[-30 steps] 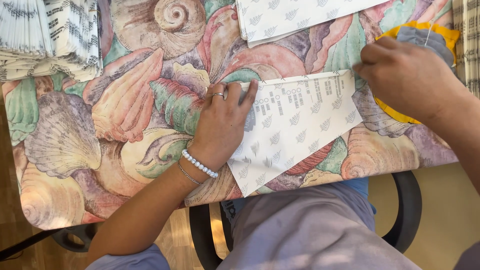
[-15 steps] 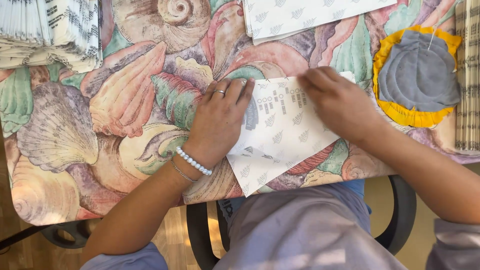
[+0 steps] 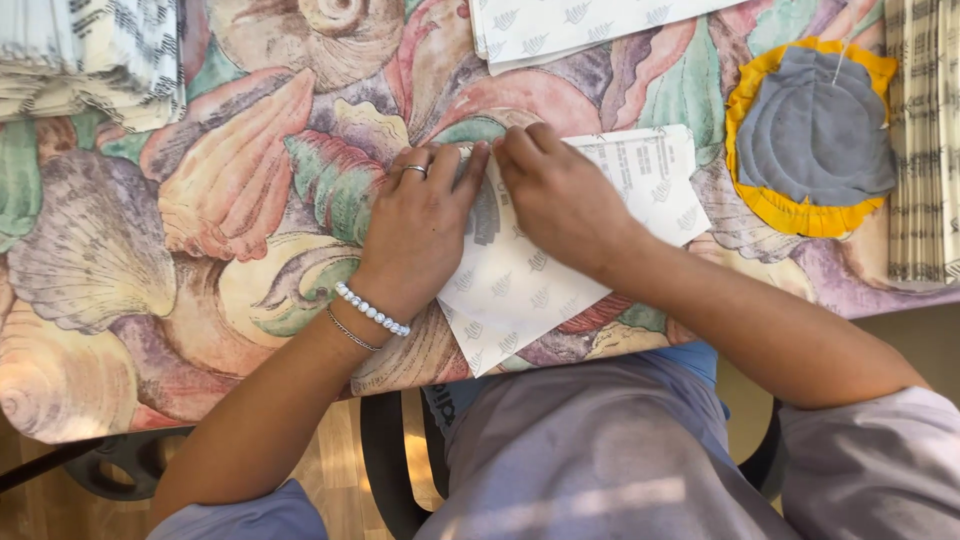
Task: Folding printed paper sheets into a triangular shape and stacking them on a table.
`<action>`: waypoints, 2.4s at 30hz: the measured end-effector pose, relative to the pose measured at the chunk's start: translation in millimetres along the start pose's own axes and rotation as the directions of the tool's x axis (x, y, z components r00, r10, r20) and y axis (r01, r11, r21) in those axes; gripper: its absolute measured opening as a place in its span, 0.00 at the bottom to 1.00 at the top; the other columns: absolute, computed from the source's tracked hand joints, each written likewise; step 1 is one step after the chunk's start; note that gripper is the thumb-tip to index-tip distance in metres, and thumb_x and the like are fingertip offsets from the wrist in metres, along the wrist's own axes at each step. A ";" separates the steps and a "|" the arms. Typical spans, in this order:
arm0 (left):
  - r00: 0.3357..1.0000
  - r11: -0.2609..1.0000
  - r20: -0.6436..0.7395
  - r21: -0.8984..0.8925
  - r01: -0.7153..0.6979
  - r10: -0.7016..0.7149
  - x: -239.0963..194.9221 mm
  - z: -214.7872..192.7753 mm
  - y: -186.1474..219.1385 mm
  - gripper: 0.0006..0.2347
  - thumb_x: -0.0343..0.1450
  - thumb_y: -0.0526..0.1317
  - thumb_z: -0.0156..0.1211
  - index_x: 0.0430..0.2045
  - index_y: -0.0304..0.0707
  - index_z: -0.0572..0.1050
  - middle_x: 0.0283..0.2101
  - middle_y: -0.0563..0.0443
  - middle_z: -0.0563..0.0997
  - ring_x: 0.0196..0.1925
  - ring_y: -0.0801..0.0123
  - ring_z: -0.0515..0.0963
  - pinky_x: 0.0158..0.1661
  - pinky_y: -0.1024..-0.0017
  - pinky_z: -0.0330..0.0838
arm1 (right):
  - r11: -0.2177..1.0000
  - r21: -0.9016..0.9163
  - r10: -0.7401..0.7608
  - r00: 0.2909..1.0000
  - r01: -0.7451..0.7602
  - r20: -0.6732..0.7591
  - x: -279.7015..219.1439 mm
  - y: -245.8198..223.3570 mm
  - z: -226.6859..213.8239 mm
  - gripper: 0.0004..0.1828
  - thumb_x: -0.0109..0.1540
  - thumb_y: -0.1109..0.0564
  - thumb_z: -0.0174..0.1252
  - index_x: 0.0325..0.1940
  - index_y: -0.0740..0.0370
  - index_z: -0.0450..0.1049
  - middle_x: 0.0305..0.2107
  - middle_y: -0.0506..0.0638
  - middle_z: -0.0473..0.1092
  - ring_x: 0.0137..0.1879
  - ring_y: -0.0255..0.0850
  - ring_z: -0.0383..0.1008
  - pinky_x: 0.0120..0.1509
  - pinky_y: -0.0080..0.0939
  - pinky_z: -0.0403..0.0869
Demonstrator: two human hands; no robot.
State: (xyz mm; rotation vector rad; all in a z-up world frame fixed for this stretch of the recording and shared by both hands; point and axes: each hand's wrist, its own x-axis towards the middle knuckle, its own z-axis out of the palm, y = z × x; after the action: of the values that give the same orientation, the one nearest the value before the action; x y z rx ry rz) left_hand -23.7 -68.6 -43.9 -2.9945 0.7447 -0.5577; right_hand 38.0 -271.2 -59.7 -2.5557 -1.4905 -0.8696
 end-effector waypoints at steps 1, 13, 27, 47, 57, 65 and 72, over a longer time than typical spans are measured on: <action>1.000 1.000 -0.002 -0.002 0.001 -0.001 0.3 -0.4 0.9 0.20 0.75 0.35 0.43 0.63 0.41 0.69 0.42 0.49 0.69 0.52 0.52 0.73 0.59 0.54 0.69 | 1.000 -0.002 -0.002 1.000 0.002 0.002 -13.0 10.9 -1.7 0.13 0.64 0.63 0.48 0.43 0.69 0.79 0.38 0.54 0.68 0.50 0.49 0.73 0.46 0.37 0.76; 1.000 0.997 -0.001 0.077 -0.030 0.030 1.9 0.6 -0.2 0.22 0.73 0.33 0.46 0.65 0.41 0.68 0.45 0.47 0.71 0.56 0.53 0.73 0.58 0.52 0.68 | 0.946 -0.261 0.223 0.971 -0.195 0.085 -78.4 63.5 -30.8 0.11 0.68 0.56 0.52 0.44 0.57 0.81 0.36 0.45 0.70 0.52 0.42 0.77 0.51 0.34 0.78; 0.998 0.987 0.063 0.160 -0.017 0.007 4.3 -24.0 5.8 0.20 0.73 0.37 0.47 0.62 0.37 0.70 0.51 0.48 0.74 0.54 0.57 0.73 0.57 0.57 0.68 | 0.956 -0.154 0.271 0.953 -0.250 0.134 -81.7 71.6 -60.3 0.09 0.74 0.63 0.56 0.48 0.65 0.83 0.40 0.48 0.72 0.43 0.44 0.73 0.38 0.39 0.76; 1.000 0.859 0.024 -0.512 0.005 0.008 79.8 -57.8 13.8 0.05 0.76 0.35 0.60 0.32 0.40 0.70 0.29 0.53 0.74 0.27 0.62 0.74 0.25 0.62 0.65 | 0.371 0.778 0.629 0.753 -0.507 0.191 -78.2 92.7 -105.7 0.48 0.68 0.60 0.65 0.84 0.61 0.43 0.69 0.67 0.63 0.70 0.55 0.69 0.77 0.49 0.72; 0.905 0.482 -0.234 -0.875 -0.037 -0.356 38.2 -56.4 12.2 0.09 0.81 0.40 0.47 0.50 0.35 0.67 0.41 0.51 0.79 0.38 0.68 0.80 0.39 0.70 0.72 | 0.489 0.846 0.443 0.896 -0.213 -0.031 -31.6 84.1 -92.8 0.24 0.71 0.62 0.61 0.68 0.73 0.61 0.61 0.64 0.66 0.71 0.55 0.67 0.77 0.57 0.68; 0.912 0.458 -0.240 -0.887 -0.066 -0.334 35.6 -33.1 16.2 0.07 0.80 0.41 0.47 0.44 0.38 0.68 0.34 0.54 0.75 0.30 0.73 0.73 0.30 0.77 0.68 | 0.448 0.836 0.565 0.825 -0.318 0.011 -22.8 74.8 -89.7 0.17 0.71 0.71 0.66 0.60 0.75 0.67 0.53 0.63 0.72 0.61 0.51 0.73 0.66 0.50 0.76; 0.885 -0.031 -0.054 -0.997 -0.077 -0.463 19.0 -75.9 14.9 0.40 0.71 0.77 0.38 0.61 0.39 0.66 0.54 0.48 0.76 0.46 0.71 0.82 0.46 0.75 0.87 | 0.416 0.726 0.323 0.836 -0.547 0.444 39.3 107.1 -205.0 0.43 0.57 0.74 0.61 0.77 0.80 0.58 0.57 0.66 0.70 0.62 0.50 0.72 0.65 0.45 0.73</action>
State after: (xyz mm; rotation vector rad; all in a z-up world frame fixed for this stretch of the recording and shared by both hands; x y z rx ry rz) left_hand -40.7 -84.4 32.3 -4.5923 1.0524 -0.9716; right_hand 50.1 -363.0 155.9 -2.0836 -0.8050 0.2470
